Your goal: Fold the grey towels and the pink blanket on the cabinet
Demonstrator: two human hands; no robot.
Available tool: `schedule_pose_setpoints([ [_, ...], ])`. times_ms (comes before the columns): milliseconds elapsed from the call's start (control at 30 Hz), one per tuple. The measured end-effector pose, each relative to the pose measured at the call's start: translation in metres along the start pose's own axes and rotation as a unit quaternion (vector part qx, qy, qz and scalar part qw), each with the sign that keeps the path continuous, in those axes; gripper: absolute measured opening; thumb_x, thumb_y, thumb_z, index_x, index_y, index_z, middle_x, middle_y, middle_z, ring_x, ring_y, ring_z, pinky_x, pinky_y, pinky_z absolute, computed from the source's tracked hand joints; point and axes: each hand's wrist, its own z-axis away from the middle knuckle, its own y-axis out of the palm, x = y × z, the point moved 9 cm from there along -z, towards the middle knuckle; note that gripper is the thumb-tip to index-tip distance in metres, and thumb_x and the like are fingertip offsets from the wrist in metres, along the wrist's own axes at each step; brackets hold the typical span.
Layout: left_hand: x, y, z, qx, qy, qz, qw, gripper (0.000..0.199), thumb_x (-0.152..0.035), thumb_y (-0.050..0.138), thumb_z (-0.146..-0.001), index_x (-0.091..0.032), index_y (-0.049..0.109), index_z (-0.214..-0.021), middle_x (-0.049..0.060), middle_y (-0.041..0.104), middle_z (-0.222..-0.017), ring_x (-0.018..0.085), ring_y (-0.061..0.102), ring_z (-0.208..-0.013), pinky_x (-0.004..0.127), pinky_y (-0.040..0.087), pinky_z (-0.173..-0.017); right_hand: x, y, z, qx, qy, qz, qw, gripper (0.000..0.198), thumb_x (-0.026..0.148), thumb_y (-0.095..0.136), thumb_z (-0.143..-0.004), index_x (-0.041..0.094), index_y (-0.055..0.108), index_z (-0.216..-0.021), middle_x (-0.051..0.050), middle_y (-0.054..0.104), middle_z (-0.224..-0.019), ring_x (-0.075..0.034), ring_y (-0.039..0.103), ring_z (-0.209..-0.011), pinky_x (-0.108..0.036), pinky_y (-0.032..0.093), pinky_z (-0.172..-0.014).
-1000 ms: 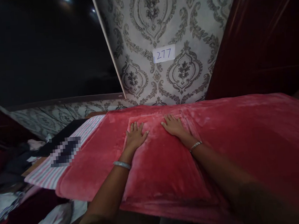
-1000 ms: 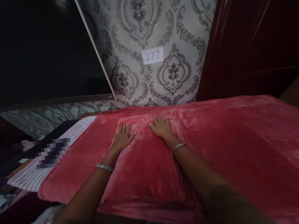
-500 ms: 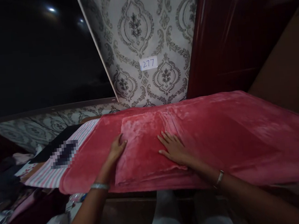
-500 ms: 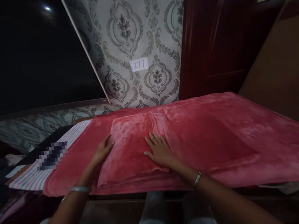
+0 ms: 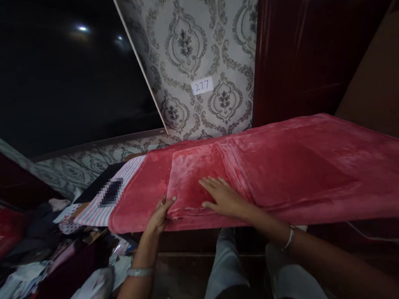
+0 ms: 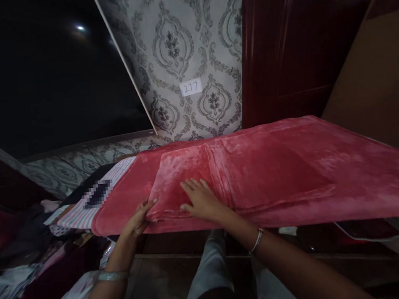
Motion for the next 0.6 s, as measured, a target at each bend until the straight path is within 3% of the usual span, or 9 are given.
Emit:
schedule_pose_setpoints([
  [67, -0.014, 0.013, 0.004, 0.018, 0.033, 0.018, 0.999, 0.054, -0.025, 0.091, -0.061, -0.011, 0.071, -0.109, 0.011, 0.079, -0.094, 0.028, 0.076, -0.089, 0.03, 0.063, -0.067, 0.028, 0.012, -0.004, -0.016, -0.018, -0.017, 1.0, 0.096, 0.041, 0.075, -0.081, 0.02, 0.028, -0.162, -0.017, 0.029, -0.165, -0.033, 0.025, -0.153, -0.055, 0.018, -0.124],
  [133, -0.026, 0.024, 0.004, 0.041, 0.061, 0.036, 0.997, 0.05, -0.025, 0.091, -0.06, -0.011, 0.072, -0.103, 0.009, 0.079, -0.091, 0.026, 0.076, -0.087, 0.029, 0.062, -0.072, 0.041, 0.021, -0.012, -0.04, -0.003, -0.021, 0.999, 0.105, 0.031, 0.08, -0.075, 0.025, 0.024, -0.164, -0.016, 0.023, -0.168, -0.035, 0.022, -0.154, -0.057, 0.021, -0.123],
  [200, -0.032, 0.026, -0.001, 0.043, 0.074, 0.054, 0.995, 0.042, -0.024, 0.09, -0.06, -0.014, 0.072, -0.096, 0.006, 0.078, -0.086, 0.023, 0.076, -0.08, 0.028, 0.061, -0.069, 0.043, 0.023, -0.02, -0.069, 0.022, -0.035, 0.997, 0.098, 0.018, 0.071, -0.079, 0.027, 0.023, -0.164, -0.014, 0.026, -0.167, -0.032, 0.028, -0.152, -0.055, 0.028, -0.121],
  [333, -0.029, 0.015, -0.029, 0.022, 0.049, 0.111, 0.992, 0.022, -0.03, 0.075, -0.075, -0.016, 0.072, -0.092, 0.005, 0.078, -0.083, 0.023, 0.075, -0.079, 0.032, 0.062, -0.074, 0.03, 0.013, -0.027, -0.106, 0.044, -0.098, 0.989, 0.084, 0.004, 0.051, -0.081, 0.026, 0.033, -0.161, -0.01, 0.051, -0.154, -0.025, 0.054, -0.136, -0.04, 0.045, -0.111],
  [467, -0.021, 0.015, -0.073, 0.017, -0.05, 0.084, 0.995, 0.039, -0.042, 0.06, -0.086, -0.009, 0.072, -0.102, 0.016, 0.078, -0.09, 0.032, 0.075, -0.097, 0.045, 0.059, -0.091, 0.025, -0.002, -0.023, -0.13, 0.033, -0.131, 0.982, 0.079, 0.006, 0.05, -0.079, 0.017, 0.042, -0.156, -0.011, 0.059, -0.145, -0.026, 0.059, -0.13, -0.039, 0.046, -0.11],
  [600, -0.05, 0.042, -0.113, 0.049, -0.033, 0.021, 0.998, 0.045, -0.045, 0.067, -0.08, -0.01, 0.072, -0.108, 0.016, 0.078, -0.088, 0.036, 0.071, -0.11, 0.05, 0.055, -0.099, 0.026, -0.006, -0.02, -0.149, 0.021, -0.171, 0.974, 0.08, 0.006, 0.049, -0.076, 0.018, 0.045, -0.154, -0.009, 0.059, -0.146, -0.025, 0.058, -0.132, -0.039, 0.045, -0.112],
])
